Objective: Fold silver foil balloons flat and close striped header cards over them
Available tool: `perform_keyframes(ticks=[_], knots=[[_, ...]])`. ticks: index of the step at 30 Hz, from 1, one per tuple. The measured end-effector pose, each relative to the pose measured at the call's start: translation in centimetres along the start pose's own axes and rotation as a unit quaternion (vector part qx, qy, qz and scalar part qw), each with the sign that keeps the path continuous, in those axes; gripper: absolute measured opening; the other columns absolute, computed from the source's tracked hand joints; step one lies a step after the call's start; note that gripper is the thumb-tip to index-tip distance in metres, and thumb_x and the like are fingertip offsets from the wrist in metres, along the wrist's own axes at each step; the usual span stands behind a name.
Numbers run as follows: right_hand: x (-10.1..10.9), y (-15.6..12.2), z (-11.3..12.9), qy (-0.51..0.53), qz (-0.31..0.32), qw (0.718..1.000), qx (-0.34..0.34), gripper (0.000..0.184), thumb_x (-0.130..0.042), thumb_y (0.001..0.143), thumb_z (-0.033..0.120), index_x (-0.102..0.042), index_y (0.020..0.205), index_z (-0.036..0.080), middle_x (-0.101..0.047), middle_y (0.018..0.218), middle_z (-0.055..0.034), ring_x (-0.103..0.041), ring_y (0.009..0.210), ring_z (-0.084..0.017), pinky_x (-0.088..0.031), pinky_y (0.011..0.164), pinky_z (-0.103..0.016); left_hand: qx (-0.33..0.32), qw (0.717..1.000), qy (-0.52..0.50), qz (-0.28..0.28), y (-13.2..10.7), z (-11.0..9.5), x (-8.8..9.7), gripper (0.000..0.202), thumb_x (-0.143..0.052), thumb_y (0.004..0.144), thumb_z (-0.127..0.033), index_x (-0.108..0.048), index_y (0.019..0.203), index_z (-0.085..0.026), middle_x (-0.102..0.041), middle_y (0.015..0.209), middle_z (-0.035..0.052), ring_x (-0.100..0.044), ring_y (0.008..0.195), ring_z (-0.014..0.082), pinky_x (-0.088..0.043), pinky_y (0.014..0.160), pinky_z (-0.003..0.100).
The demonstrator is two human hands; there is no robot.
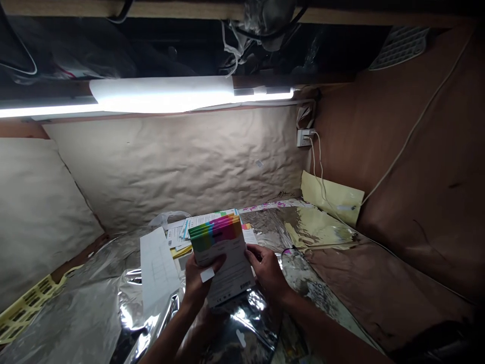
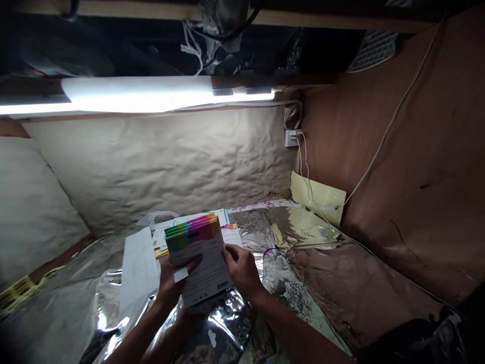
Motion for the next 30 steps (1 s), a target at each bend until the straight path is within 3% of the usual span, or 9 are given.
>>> perform_keyframes(ticks=[7, 12, 16, 21, 25, 28, 30], knots=[[-0.5, 0.1, 0.3, 0.149, 0.081, 0.985, -0.037, 0.041, -0.080, 0.074, 0.044, -0.076, 0.105, 0.018, -0.077, 0.097, -0.0090, -0.070, 0.090, -0.026, -0.052, 0.089, -0.041, 0.013, 0.996, -0.052, 0.074, -0.1, -0.6, -0.4, 0.044, -0.083, 0.069, -0.034, -0.067, 0.104, -0.013, -0.074, 0.099, 0.0116, -0.069, 0.089, 0.0305, -0.058, 0.074, 0.039], [-0.4, 0.5, 0.1, 0.163, 0.135, 0.975, -0.069, 0.038, -0.082, 0.071, 0.041, -0.076, 0.099, 0.016, -0.077, 0.093, -0.0072, -0.070, 0.088, -0.024, -0.050, 0.089, -0.040, 0.001, 0.990, -0.070, 0.124, -0.3, -1.3, -0.9, 0.039, -0.080, 0.073, -0.034, -0.068, 0.104, -0.013, -0.073, 0.101, 0.0123, -0.068, 0.091, 0.0311, -0.057, 0.075, 0.039], [-1.1, -0.2, 0.1, 0.144, 0.115, 0.982, -0.048, 0.034, -0.070, 0.083, 0.045, -0.072, 0.103, 0.018, -0.075, 0.097, -0.0064, -0.067, 0.092, -0.023, -0.051, 0.085, -0.036, -0.035, 0.995, -0.035, 0.087, -0.5, -1.4, -0.6, 0.037, -0.081, 0.070, -0.033, -0.069, 0.100, -0.015, -0.073, 0.095, 0.0102, -0.068, 0.085, 0.0299, -0.056, 0.070, 0.037], [-2.0, -2.0, -0.4, 0.055, 0.105, 0.992, -0.043, 0.037, -0.055, 0.094, 0.048, -0.053, 0.122, 0.025, -0.066, 0.117, -0.0053, -0.061, 0.107, -0.023, -0.050, 0.087, -0.033, -0.062, 0.996, 0.034, 0.049, -0.5, -0.5, -0.1, 0.038, -0.086, 0.061, -0.027, -0.067, 0.093, -0.016, -0.073, 0.088, 0.0072, -0.067, 0.077, 0.0269, -0.055, 0.062, 0.033], [-2.0, -2.5, -0.2, 0.021, 0.106, 0.994, -0.019, 0.037, -0.053, 0.095, 0.048, -0.045, 0.124, 0.026, -0.063, 0.118, -0.0057, -0.059, 0.108, -0.023, -0.049, 0.090, -0.034, -0.087, 0.994, 0.039, 0.048, -0.5, -0.3, 0.0, 0.041, -0.086, 0.059, -0.022, -0.067, 0.094, -0.018, -0.073, 0.090, 0.0052, -0.068, 0.076, 0.0254, -0.056, 0.061, 0.031], [-1.8, -2.3, 0.1, 0.026, 0.099, 0.995, 0.013, 0.039, -0.056, 0.093, 0.048, -0.045, 0.124, 0.026, -0.063, 0.112, -0.0051, -0.059, 0.102, -0.023, -0.048, 0.090, -0.034, -0.090, 0.994, 0.014, 0.061, -0.6, -0.6, -0.1, 0.044, -0.087, 0.057, -0.019, -0.068, 0.097, -0.018, -0.074, 0.092, 0.0050, -0.069, 0.080, 0.0270, -0.057, 0.065, 0.032], [-1.9, -2.1, -0.2, 0.034, 0.122, 0.992, 0.001, 0.040, -0.060, 0.090, 0.046, -0.046, 0.122, 0.026, -0.063, 0.110, -0.0044, -0.059, 0.101, -0.023, -0.049, 0.088, -0.034, -0.076, 0.995, 0.023, 0.066, -0.5, -0.6, -0.1, 0.041, -0.086, 0.057, -0.020, -0.069, 0.095, -0.016, -0.074, 0.091, 0.0057, -0.069, 0.080, 0.0275, -0.057, 0.063, 0.031]])
Point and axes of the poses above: each hand's wrist, its own y-axis towards the middle knuckle, its own x-axis out of the back of the hand, z = x × y, the point moved 6 cm from there along y, towards the middle knuckle
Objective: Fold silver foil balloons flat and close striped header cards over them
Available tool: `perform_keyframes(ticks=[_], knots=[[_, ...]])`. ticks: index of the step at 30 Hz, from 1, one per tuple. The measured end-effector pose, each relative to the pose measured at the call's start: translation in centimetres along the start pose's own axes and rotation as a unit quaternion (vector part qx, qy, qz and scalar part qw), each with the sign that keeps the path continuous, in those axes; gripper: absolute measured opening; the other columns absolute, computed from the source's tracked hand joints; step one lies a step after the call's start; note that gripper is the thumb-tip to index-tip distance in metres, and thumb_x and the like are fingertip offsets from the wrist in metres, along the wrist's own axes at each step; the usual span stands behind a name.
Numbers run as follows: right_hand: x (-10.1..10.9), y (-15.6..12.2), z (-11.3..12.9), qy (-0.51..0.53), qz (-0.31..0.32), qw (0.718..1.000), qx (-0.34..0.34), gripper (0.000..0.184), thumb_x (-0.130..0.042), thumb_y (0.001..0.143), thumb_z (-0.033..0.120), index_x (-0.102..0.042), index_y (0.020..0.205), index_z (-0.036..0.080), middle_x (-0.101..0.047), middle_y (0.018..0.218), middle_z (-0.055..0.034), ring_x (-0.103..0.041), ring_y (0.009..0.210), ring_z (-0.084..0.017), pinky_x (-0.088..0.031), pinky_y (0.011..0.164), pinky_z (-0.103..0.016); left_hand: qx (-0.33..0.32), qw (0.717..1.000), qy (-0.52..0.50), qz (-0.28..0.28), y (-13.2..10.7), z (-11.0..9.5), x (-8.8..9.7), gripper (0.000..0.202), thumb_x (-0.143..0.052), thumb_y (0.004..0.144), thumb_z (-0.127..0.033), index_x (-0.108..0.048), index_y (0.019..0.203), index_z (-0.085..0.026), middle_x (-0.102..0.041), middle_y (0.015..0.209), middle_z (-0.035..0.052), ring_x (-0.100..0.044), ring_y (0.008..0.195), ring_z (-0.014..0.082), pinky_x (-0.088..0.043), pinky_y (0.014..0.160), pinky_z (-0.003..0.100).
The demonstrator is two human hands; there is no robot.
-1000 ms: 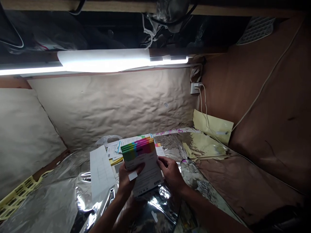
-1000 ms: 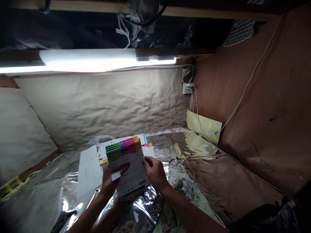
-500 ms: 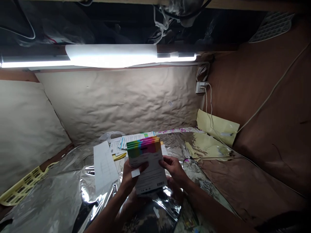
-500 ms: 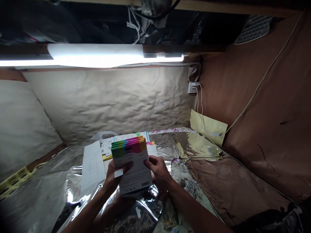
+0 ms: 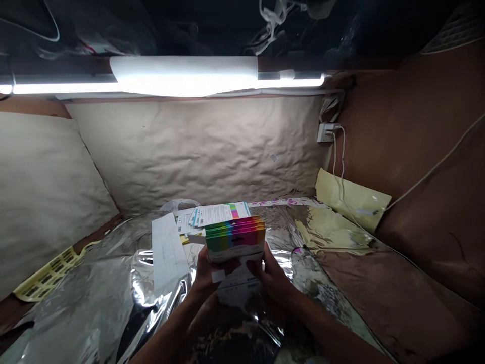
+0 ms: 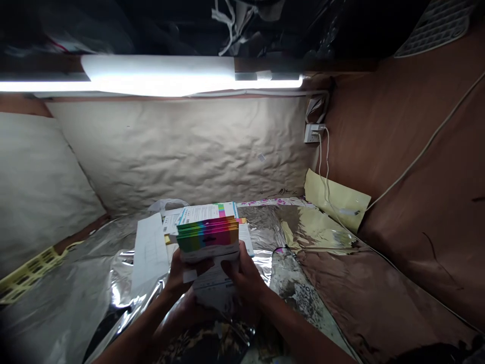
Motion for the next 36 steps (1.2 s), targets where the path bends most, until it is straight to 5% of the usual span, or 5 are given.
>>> perform_keyframes(ticks=[9, 20, 36], knots=[[0.9, 0.9, -1.5, -0.001, -0.005, 1.000, -0.006, 0.037, -0.071, 0.082, 0.040, -0.057, 0.112, 0.023, -0.066, 0.102, -0.0035, -0.060, 0.093, -0.022, -0.051, 0.081, -0.033, 0.004, 0.998, -0.019, 0.055, 0.0, 0.1, -0.5, 0.041, -0.084, 0.062, -0.019, -0.072, 0.100, -0.013, -0.073, 0.102, 0.0108, -0.069, 0.088, 0.0296, -0.057, 0.067, 0.032], [1.3, 1.9, -2.5, 0.064, 0.029, 0.993, -0.091, 0.039, -0.086, 0.061, 0.036, -0.072, 0.093, 0.018, -0.076, 0.086, -0.0044, -0.070, 0.078, -0.025, -0.055, 0.075, -0.038, 0.013, 0.997, -0.052, 0.046, -0.3, -0.5, -1.0, 0.039, -0.085, 0.064, -0.022, -0.073, 0.100, -0.011, -0.074, 0.090, 0.0096, -0.067, 0.077, 0.0258, -0.053, 0.063, 0.031], [0.7, 2.1, -2.0, 0.075, 0.030, 0.992, -0.093, 0.031, -0.088, 0.059, 0.033, -0.078, 0.085, 0.018, -0.077, 0.080, -0.0056, -0.070, 0.079, -0.027, -0.056, 0.070, -0.038, 0.019, 0.986, -0.142, 0.082, -0.4, -0.8, -2.1, 0.034, -0.087, 0.065, -0.031, -0.076, 0.092, -0.013, -0.073, 0.083, 0.0090, -0.067, 0.073, 0.0239, -0.052, 0.065, 0.031]])
Point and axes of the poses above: each hand's wrist, its own y-axis towards the middle knuckle, its own x-axis out of the back of the hand, z = x × y, the point moved 6 cm from there along y, towards the middle knuckle
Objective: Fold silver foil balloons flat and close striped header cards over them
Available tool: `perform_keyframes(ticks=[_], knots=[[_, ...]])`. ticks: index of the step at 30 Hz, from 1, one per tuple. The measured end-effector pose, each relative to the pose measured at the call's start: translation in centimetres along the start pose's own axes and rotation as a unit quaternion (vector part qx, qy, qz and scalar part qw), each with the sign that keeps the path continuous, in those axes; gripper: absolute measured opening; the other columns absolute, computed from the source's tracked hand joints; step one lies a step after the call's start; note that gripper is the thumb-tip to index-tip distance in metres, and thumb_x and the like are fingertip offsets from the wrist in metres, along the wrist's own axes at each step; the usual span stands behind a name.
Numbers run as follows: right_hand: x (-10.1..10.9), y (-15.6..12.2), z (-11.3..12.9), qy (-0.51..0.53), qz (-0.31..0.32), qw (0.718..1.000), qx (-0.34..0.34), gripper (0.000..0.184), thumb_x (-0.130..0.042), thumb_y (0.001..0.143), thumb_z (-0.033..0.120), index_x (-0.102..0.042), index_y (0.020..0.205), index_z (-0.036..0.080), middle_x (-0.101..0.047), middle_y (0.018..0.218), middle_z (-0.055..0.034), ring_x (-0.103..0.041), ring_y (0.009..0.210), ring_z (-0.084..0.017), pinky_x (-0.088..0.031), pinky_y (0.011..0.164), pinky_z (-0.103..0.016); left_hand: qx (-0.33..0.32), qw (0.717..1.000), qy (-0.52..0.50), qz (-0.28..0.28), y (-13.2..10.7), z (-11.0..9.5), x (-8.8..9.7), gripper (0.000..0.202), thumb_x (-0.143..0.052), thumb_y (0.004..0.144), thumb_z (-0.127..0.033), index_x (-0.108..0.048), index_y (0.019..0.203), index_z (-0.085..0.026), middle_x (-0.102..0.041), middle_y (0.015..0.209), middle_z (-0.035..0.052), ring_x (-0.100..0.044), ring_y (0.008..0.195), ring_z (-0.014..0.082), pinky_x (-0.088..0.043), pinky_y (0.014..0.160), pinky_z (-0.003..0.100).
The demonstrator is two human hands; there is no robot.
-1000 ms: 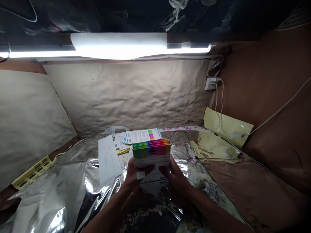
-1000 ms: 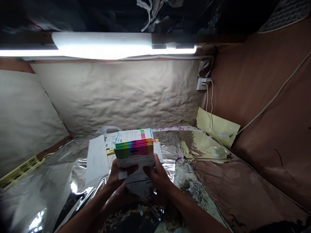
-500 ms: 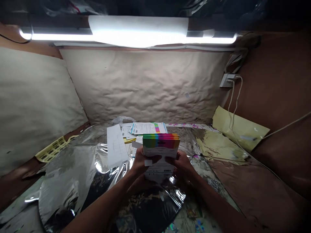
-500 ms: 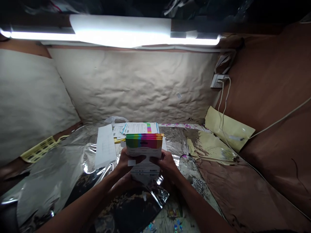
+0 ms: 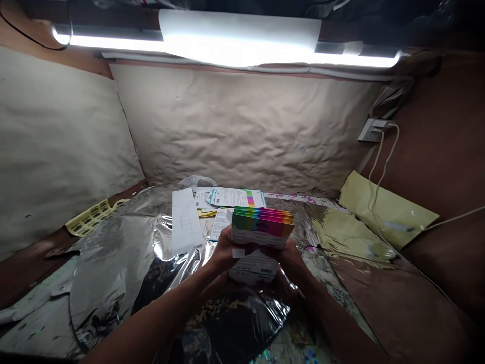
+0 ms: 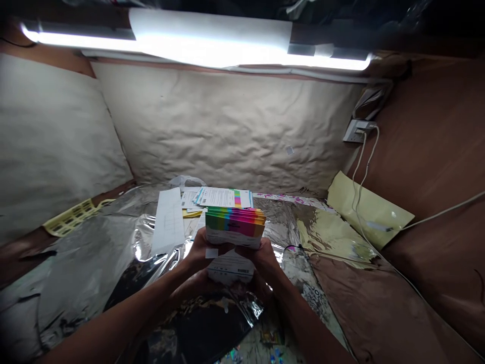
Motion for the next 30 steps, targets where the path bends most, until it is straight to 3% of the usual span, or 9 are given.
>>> perform_keyframes(ticks=[9, 18, 26, 30], knots=[[-0.2, -0.1, 0.7, -0.003, 0.013, 1.000, -0.017, 0.033, -0.088, 0.058, 0.032, -0.079, 0.087, 0.019, -0.077, 0.081, -0.0063, -0.071, 0.085, -0.029, -0.057, 0.074, -0.041, 0.032, 0.999, 0.022, -0.016, -0.3, -0.4, -0.1, 0.031, -0.087, 0.063, -0.038, -0.076, 0.082, -0.015, -0.073, 0.081, 0.0084, -0.067, 0.073, 0.0258, -0.054, 0.065, 0.034], [0.3, 0.1, -0.1, -0.008, -0.061, 0.998, -0.012, 0.035, -0.089, 0.058, 0.034, -0.077, 0.087, 0.019, -0.077, 0.080, -0.0035, -0.069, 0.073, -0.025, -0.055, 0.068, -0.037, 0.033, 0.999, 0.002, -0.036, 0.1, 0.8, 0.9, 0.033, -0.087, 0.064, -0.030, -0.077, 0.090, -0.012, -0.074, 0.083, 0.0094, -0.069, 0.075, 0.0255, -0.055, 0.066, 0.032], [-0.1, -0.1, 0.4, -0.013, -0.019, 1.000, -0.008, 0.035, -0.082, 0.068, 0.040, -0.075, 0.095, 0.018, -0.077, 0.089, -0.0048, -0.069, 0.078, -0.024, -0.055, 0.072, -0.036, 0.036, 0.999, 0.001, -0.037, -0.1, 0.9, 0.8, 0.040, -0.086, 0.065, -0.029, -0.075, 0.100, -0.013, -0.075, 0.091, 0.0106, -0.070, 0.085, 0.0308, -0.057, 0.069, 0.037], [-0.3, -0.3, 0.7, -0.002, 0.019, 1.000, -0.014, 0.034, -0.084, 0.067, 0.036, -0.076, 0.096, 0.019, -0.077, 0.093, -0.0047, -0.069, 0.086, -0.025, -0.054, 0.080, -0.039, 0.023, 0.999, 0.009, -0.025, -0.1, 0.6, 0.3, 0.034, -0.086, 0.065, -0.030, -0.077, 0.094, -0.016, -0.075, 0.090, 0.0093, -0.068, 0.082, 0.0296, -0.055, 0.070, 0.037]])
Point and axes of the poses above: each hand's wrist, its own y-axis towards the middle knuckle, its own x-axis out of the back of the hand, z = x × y, the point moved 6 cm from there along y, towards the middle knuckle
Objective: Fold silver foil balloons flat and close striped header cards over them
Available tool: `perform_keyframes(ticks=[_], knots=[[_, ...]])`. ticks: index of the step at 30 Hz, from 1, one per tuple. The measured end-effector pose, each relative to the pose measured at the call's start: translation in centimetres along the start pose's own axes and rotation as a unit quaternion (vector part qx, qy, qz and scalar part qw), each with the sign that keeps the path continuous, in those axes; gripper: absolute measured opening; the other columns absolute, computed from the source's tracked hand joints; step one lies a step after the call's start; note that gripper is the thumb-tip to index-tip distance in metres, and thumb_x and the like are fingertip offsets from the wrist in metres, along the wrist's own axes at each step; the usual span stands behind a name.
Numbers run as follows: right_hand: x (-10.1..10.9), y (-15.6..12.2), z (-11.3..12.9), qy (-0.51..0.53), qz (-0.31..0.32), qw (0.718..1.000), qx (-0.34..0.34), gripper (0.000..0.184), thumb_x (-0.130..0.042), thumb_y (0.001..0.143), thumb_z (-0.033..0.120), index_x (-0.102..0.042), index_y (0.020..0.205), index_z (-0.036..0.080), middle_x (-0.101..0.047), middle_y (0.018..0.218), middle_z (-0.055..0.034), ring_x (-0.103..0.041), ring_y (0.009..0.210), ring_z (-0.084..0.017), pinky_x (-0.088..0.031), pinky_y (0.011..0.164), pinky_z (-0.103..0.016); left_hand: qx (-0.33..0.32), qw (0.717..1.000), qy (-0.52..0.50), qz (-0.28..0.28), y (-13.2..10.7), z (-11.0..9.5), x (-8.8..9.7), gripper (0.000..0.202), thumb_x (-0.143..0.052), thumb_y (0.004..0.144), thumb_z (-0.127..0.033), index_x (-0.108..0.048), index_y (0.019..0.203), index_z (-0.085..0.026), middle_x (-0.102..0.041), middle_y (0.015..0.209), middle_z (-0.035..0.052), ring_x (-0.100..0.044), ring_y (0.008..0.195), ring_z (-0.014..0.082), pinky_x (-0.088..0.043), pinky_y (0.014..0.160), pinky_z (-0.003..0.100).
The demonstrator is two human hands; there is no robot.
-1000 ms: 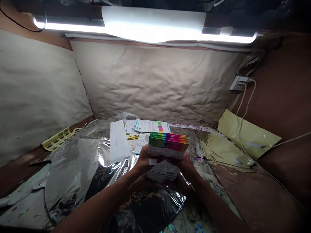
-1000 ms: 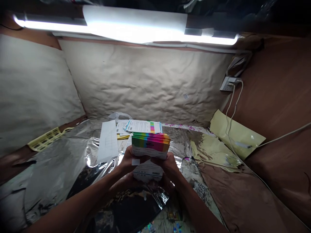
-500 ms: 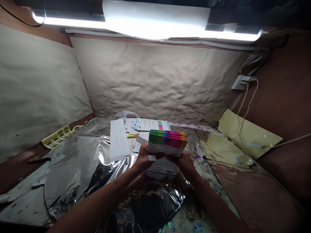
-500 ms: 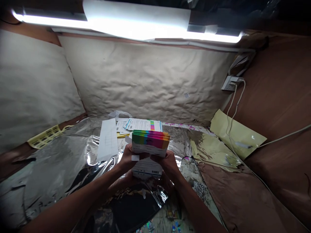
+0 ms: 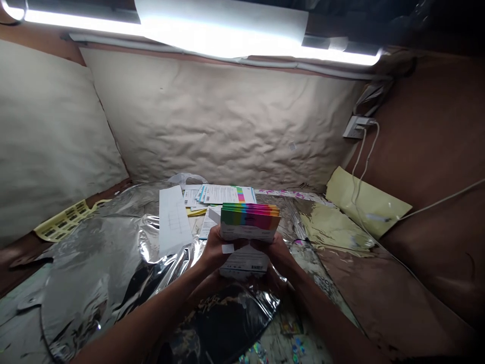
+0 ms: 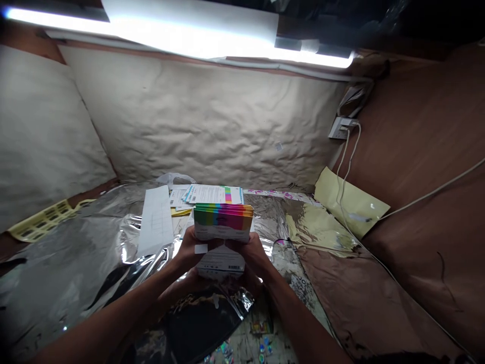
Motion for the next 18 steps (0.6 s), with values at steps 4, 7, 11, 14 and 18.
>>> perform_keyframes(ticks=[4, 7, 11, 14, 18], knots=[[-0.1, -0.1, 0.1, 0.003, 0.009, 1.000, 0.012, 0.027, -0.085, 0.065, 0.033, -0.078, 0.087, 0.021, -0.077, 0.087, -0.0045, -0.069, 0.088, -0.028, -0.055, 0.079, -0.042, -0.004, 1.000, 0.009, 0.010, -0.2, -0.6, -0.7, 0.030, -0.086, 0.065, -0.034, -0.075, 0.085, -0.015, -0.073, 0.084, 0.0090, -0.066, 0.079, 0.0279, -0.052, 0.069, 0.035], [0.7, 0.1, 0.2, 0.020, -0.012, 1.000, 0.015, 0.026, -0.087, 0.062, 0.030, -0.077, 0.084, 0.021, -0.077, 0.087, -0.0052, -0.070, 0.090, -0.030, -0.055, 0.082, -0.044, -0.008, 0.999, 0.032, 0.013, -0.2, -0.9, -0.7, 0.039, -0.087, 0.064, -0.035, -0.070, 0.094, -0.016, -0.070, 0.088, 0.0083, -0.064, 0.083, 0.0268, -0.052, 0.073, 0.035], [3.9, 0.2, 1.7, 0.080, -0.127, 0.987, 0.053, 0.041, -0.088, 0.059, 0.028, -0.073, 0.097, 0.024, -0.077, 0.096, -0.0031, -0.068, 0.097, -0.029, -0.054, 0.087, -0.044, -0.033, 0.992, 0.017, -0.124, 0.4, -0.3, 2.1, 0.066, -0.085, 0.066, -0.042, -0.056, 0.121, -0.020, -0.064, 0.105, 0.0070, -0.058, 0.108, 0.0251, -0.043, 0.098, 0.035], [5.2, -0.2, 2.3, 0.139, -0.153, 0.978, 0.037, 0.042, -0.083, 0.068, 0.038, -0.070, 0.105, 0.024, -0.075, 0.107, -0.0048, -0.067, 0.104, -0.029, -0.054, 0.090, -0.044, 0.064, 0.969, -0.097, -0.220, 0.6, 2.2, 3.9, 0.047, -0.065, 0.084, -0.054, -0.056, 0.116, -0.021, -0.064, 0.104, 0.0074, -0.061, 0.105, 0.0211, -0.045, 0.097, 0.034], [3.8, -0.5, 0.9, 0.157, -0.092, 0.982, -0.057, 0.042, -0.085, 0.065, 0.039, -0.071, 0.100, 0.020, -0.076, 0.104, -0.0093, -0.069, 0.101, -0.033, -0.055, 0.090, -0.048, 0.191, 0.964, -0.174, -0.067, 0.5, 3.7, 1.7, 0.040, -0.064, 0.083, -0.053, -0.066, 0.093, -0.014, -0.070, 0.085, 0.0125, -0.068, 0.079, 0.0259, -0.055, 0.069, 0.038]])
Point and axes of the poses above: each hand's wrist, its own y-axis towards the middle knuckle, its own x-axis out of the back of the hand, z = x × y, the point moved 6 cm from there along y, towards the middle knuckle
